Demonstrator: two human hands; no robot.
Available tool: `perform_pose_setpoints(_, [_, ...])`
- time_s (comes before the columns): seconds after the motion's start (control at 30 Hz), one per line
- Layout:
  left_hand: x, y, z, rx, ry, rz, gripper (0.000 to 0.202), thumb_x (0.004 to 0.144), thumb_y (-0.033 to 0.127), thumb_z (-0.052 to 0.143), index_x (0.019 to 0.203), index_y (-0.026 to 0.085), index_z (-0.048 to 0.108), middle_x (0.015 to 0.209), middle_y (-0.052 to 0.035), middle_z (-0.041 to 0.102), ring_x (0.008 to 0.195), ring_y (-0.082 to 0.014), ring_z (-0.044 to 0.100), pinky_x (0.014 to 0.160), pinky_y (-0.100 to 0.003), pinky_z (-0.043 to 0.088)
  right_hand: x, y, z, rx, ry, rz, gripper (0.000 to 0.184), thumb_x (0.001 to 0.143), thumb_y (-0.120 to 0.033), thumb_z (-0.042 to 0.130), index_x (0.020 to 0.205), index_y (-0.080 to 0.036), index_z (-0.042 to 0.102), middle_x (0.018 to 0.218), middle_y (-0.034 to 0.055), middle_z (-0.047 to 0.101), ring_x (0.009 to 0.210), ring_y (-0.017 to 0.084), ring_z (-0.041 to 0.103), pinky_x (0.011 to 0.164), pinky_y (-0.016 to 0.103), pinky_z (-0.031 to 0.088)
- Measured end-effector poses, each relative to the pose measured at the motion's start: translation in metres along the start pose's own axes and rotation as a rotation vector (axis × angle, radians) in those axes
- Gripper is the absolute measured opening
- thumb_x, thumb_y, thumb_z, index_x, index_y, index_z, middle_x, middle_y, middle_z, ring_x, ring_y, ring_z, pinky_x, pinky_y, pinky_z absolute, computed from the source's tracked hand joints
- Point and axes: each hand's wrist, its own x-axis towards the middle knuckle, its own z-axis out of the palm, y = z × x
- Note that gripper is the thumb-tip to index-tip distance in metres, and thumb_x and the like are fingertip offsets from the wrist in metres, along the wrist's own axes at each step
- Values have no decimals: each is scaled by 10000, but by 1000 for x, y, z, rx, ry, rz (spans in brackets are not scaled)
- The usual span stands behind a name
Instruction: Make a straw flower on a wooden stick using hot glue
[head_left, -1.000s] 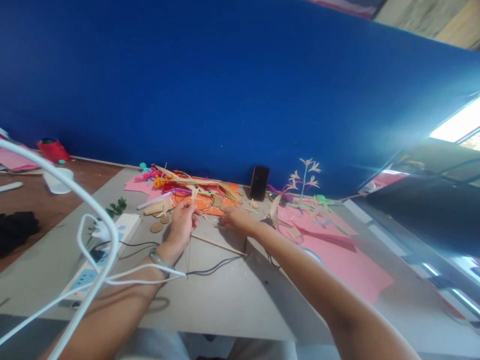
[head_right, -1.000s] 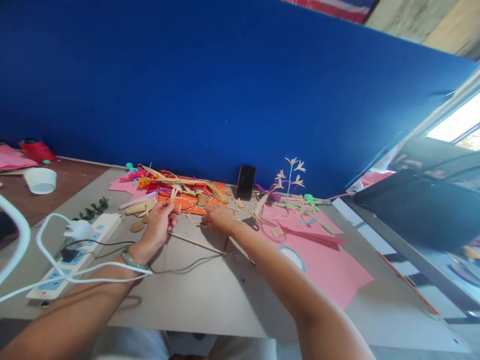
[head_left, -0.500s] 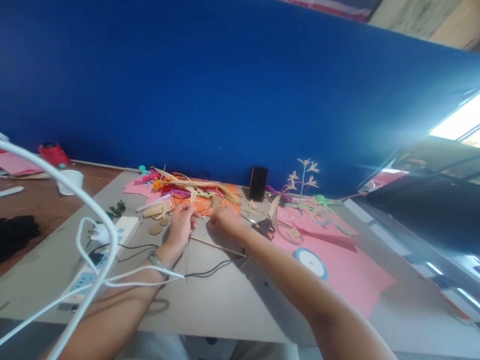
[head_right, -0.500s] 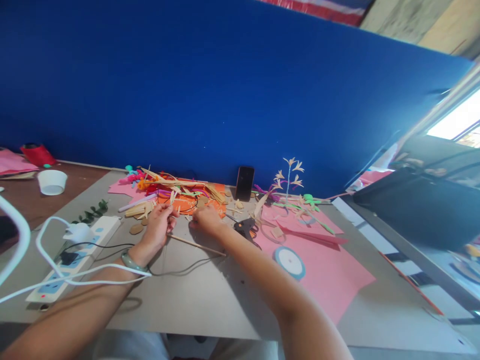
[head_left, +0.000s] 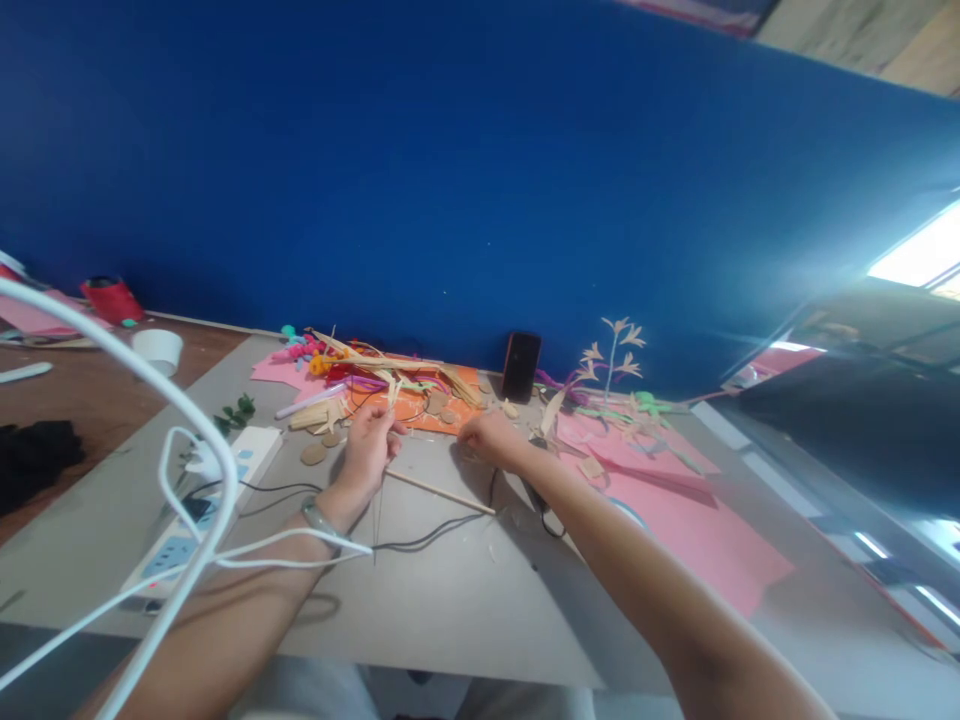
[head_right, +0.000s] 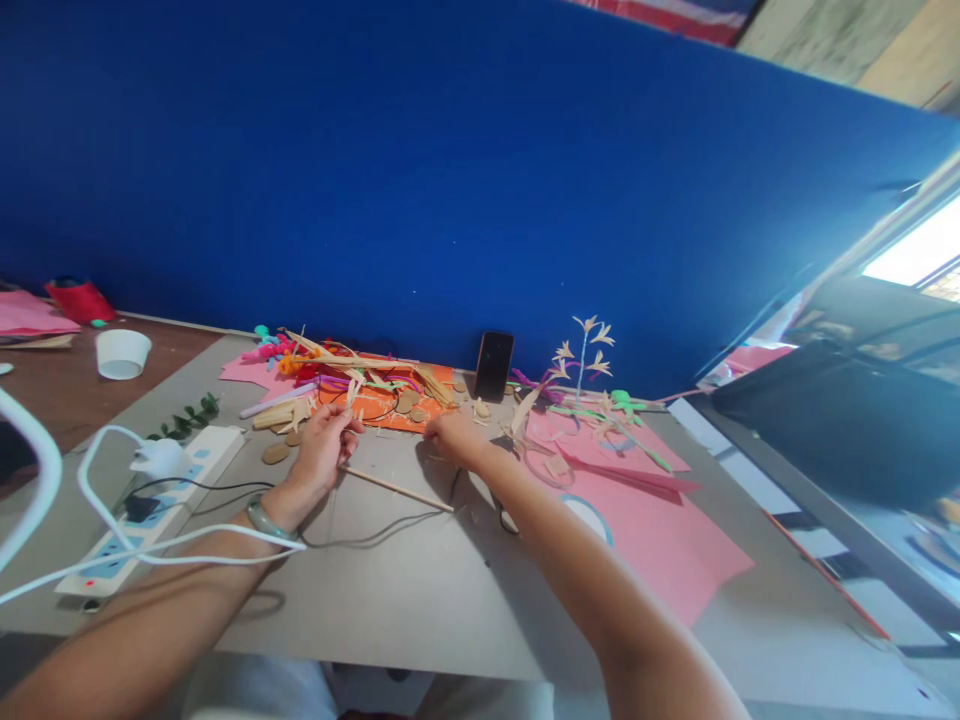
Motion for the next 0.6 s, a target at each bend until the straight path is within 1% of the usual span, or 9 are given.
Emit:
perform_pose_setpoints(0.13, [-1, 2, 1, 9, 4, -1, 283, 664, 358, 634, 792, 206, 433, 559, 69, 587, 298, -48, 426, 296, -140, 185, 2, -3, -2, 171, 89, 21, 209, 732, -73, 573, 832, -148, 741, 811, 61, 750, 739, 168, 659, 692, 237, 450])
perform_pose_setpoints(0.2, [-2, 3, 1, 15, 5, 0, 284, 665, 360, 637, 786, 205, 432, 563, 68, 589, 298, -46, 423, 297, -140, 183, 6, -10, 0, 248, 125, 20, 134, 726, -106, 616, 798, -143, 723, 766, 44, 735, 695, 148, 641, 648, 222, 449])
perform_pose_setpoints(0.27, [-1, 2, 1, 20, 9, 3, 279, 672, 361, 635, 786, 205, 433, 563, 67, 589, 299, -46, 422, 300, -141, 182, 11, -18, 3, 303, 141, 15, 65, 735, -169, 644, 737, -140, 702, 678, 26, 702, 620, 132, 608, 590, 217, 433])
perform_pose_setpoints(0.33, [-1, 1, 0, 21, 7, 10, 268, 683, 356, 629, 793, 205, 437, 561, 69, 588, 302, -46, 424, 303, -140, 188, 16, -25, 4, 369, 152, 1, 128, 756, -236, 641, 683, -140, 682, 595, 12, 655, 551, 121, 565, 534, 217, 406])
perform_pose_setpoints(0.37, [-1, 1, 0, 20, 4, 15, 261, 689, 352, 625, 799, 205, 440, 561, 70, 587, 304, -46, 426, 305, -139, 191, 18, -27, 4, 415, 158, -15, 141, 756, -245, 638, 669, -140, 677, 577, 9, 639, 536, 119, 551, 524, 221, 398])
perform_pose_setpoints(0.47, [1, -2, -1, 18, -3, 14, 243, 704, 343, 612, 812, 205, 444, 565, 70, 589, 306, -48, 431, 306, -140, 190, 20, -32, 0, 546, 177, -81, 49, 691, -163, 639, 685, -149, 686, 642, 15, 654, 588, 123, 559, 573, 233, 416])
perform_pose_setpoints(0.5, [1, -2, -1, 19, -2, 9, 239, 708, 342, 608, 816, 206, 444, 566, 69, 590, 305, -49, 432, 304, -140, 185, 20, -32, -1, 569, 182, -92, 61, 669, -137, 632, 692, -151, 687, 665, 16, 660, 607, 125, 564, 590, 237, 422])
perform_pose_setpoints(0.53, [1, -2, 0, 21, 0, 3, 236, 710, 342, 604, 818, 206, 444, 566, 68, 590, 303, -50, 432, 302, -142, 180, 19, -32, -3, 576, 187, -89, 68, 658, -130, 626, 686, -153, 683, 663, 13, 657, 608, 125, 564, 590, 236, 421])
perform_pose_setpoints(0.6, [1, -2, 0, 23, 0, -7, 235, 710, 340, 604, 819, 206, 444, 566, 67, 591, 298, -51, 429, 300, -144, 175, 17, -31, -5, 582, 219, -49, 38, 660, -158, 624, 648, -153, 660, 599, -2, 622, 559, 118, 536, 548, 231, 399])
